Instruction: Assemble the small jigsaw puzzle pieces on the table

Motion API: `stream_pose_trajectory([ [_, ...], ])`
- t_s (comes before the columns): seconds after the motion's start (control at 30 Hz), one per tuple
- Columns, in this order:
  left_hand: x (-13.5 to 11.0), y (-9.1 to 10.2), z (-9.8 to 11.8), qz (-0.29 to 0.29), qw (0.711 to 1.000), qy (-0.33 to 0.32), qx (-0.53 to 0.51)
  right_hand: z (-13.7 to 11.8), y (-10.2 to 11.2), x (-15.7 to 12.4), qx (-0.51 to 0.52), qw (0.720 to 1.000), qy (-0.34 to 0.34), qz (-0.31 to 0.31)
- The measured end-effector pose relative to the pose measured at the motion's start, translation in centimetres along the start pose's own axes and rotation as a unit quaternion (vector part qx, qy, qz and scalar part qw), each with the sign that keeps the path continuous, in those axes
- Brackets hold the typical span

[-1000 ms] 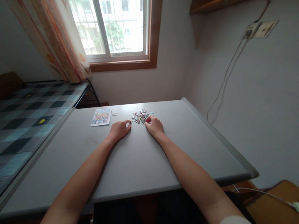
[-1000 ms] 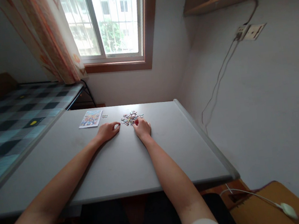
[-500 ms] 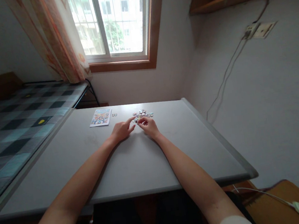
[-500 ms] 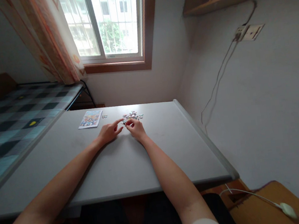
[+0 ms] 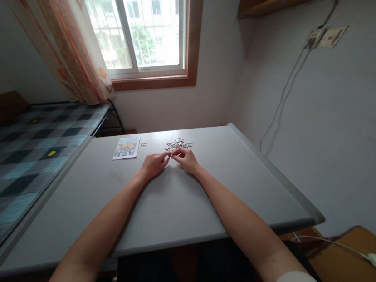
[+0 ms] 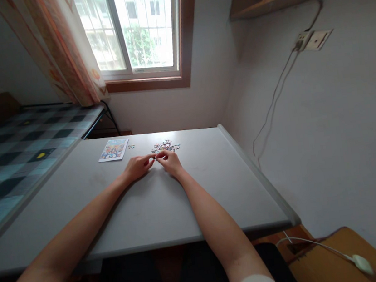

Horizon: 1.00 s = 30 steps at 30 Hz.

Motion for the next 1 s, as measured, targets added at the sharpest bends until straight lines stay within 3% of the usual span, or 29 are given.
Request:
stream_pose_trajectory([
  [1.0,0.17,0.23,-0.30,-0.016,0.998,0.049,-0.022,-0.04,0.07,-0.12,-0.060,0.998,0.017,0.014],
])
Point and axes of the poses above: each hand's wrist, its own x-axis towards the middle knuckle, its own y-axis out of the back of the hand, z = x × y, the point moved 3 cm from there along x, towards the middle knuckle, and after that the axes turned 1 degree about -x, right-handed, at the moved point
